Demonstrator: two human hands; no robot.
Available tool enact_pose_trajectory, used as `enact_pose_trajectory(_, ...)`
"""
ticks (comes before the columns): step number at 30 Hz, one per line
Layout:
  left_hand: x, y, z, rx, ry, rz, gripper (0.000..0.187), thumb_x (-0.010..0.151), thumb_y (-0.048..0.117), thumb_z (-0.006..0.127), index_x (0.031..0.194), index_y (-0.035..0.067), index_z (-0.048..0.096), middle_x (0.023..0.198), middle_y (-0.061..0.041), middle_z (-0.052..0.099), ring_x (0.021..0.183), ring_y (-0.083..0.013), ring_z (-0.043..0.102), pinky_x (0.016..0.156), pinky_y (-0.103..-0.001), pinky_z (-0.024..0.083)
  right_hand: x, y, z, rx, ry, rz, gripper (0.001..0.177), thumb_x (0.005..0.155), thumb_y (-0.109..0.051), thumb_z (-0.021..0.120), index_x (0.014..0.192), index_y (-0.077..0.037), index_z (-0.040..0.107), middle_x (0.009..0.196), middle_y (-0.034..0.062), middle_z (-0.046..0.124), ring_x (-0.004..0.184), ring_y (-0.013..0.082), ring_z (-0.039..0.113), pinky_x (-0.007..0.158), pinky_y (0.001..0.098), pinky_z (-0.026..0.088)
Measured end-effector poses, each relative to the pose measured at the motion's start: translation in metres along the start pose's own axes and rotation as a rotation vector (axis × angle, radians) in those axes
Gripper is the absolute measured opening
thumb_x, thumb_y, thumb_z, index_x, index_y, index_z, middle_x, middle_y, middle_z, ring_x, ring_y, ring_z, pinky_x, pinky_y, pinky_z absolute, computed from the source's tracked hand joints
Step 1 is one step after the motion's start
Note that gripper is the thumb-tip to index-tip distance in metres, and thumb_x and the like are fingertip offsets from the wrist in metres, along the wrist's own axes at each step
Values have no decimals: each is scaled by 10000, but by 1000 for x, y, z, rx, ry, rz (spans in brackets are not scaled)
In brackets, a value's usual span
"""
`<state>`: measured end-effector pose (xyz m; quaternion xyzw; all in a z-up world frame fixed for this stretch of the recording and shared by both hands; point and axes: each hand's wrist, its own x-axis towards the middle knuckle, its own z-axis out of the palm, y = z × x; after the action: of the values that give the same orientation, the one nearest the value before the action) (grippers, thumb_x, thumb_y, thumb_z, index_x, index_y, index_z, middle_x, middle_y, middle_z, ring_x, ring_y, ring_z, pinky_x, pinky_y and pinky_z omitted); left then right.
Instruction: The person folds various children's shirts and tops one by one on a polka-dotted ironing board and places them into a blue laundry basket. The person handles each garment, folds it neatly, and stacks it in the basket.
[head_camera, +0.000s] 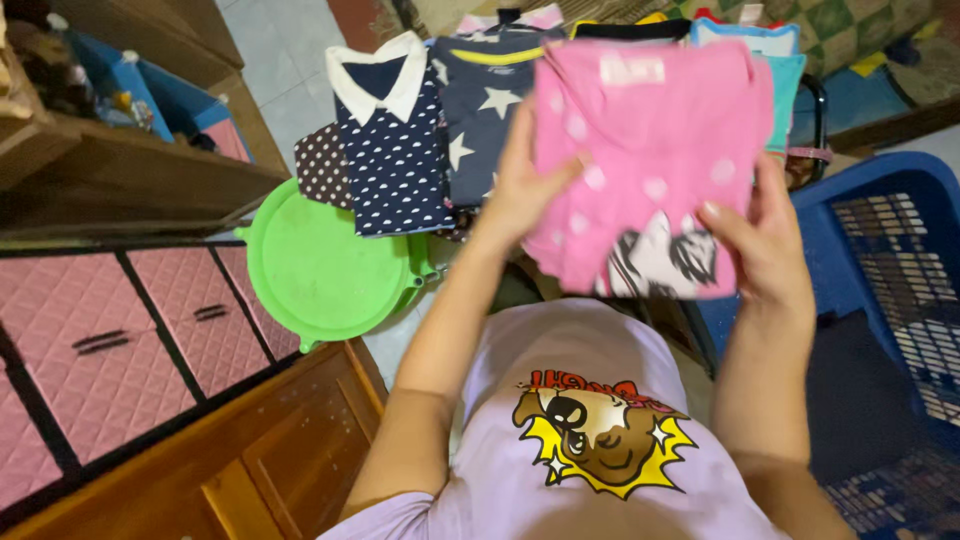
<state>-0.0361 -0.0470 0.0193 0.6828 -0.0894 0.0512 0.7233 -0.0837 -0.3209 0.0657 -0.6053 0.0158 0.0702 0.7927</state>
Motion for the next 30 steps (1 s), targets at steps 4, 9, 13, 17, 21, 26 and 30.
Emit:
enact_pose_trajectory(4,45,20,-79,-8,65,-22,898,890,83,831,1595,-4,282,1604,-180,424,1510,-281,407,1281,-394,346,57,23,54,123,-110,-87,757,936,11,771,1581,-16,377,1525,105,534,1389,207,575,1192,359,504)
enact_pose_trajectory(9,61,-2,-137,-142,165,-266,930,826,89,776,1563,28,213,1496,-200,480,1359,-321,527,1133,-434,482,111,84,105,98,-105,-44,649,944,-26,791,1475,5,419,1408,147,601,1252,219,653,1088,354,565)
enact_pose_trajectory(13,47,-38,-138,-49,212,-255,911,843,76,760,1563,27,204,1554,-220,416,1422,-318,461,1187,-437,400,114,116,104,53,-9,200,632,882,-65,787,1406,0,441,1213,150,690,1034,190,709,863,325,614)
enact_pose_trajectory(17,28,-39,-128,790,367,-16,847,936,249,768,1595,55,274,1638,-211,325,1522,-344,311,1299,-508,241,108,134,88,-7,51,162,640,885,-54,783,1410,-4,420,1160,151,703,986,184,718,831,315,618)
enact_pose_trajectory(21,22,-20,-91,1084,25,91,745,1002,417,661,1630,170,346,1732,-146,159,1620,-359,98,1289,-631,34,106,164,83,-89,126,55,565,921,-71,775,1374,4,447,1161,140,706,984,159,714,829,303,607)
enact_pose_trajectory(26,19,-7,-66,1041,-153,30,708,1002,496,640,1594,171,424,1717,-101,187,1603,-371,71,1239,-679,5,85,228,59,-107,279,34,306,1124,-228,642,1316,8,610,1108,71,711,959,90,650,836,245,534)
enact_pose_trajectory(30,16,3,-73,1019,-130,82,682,994,450,667,1551,106,474,1699,-128,279,1603,-338,151,1245,-680,-17,46,272,23,46,317,272,309,1104,-317,556,1197,-26,606,882,22,635,722,99,590,620,251,501)
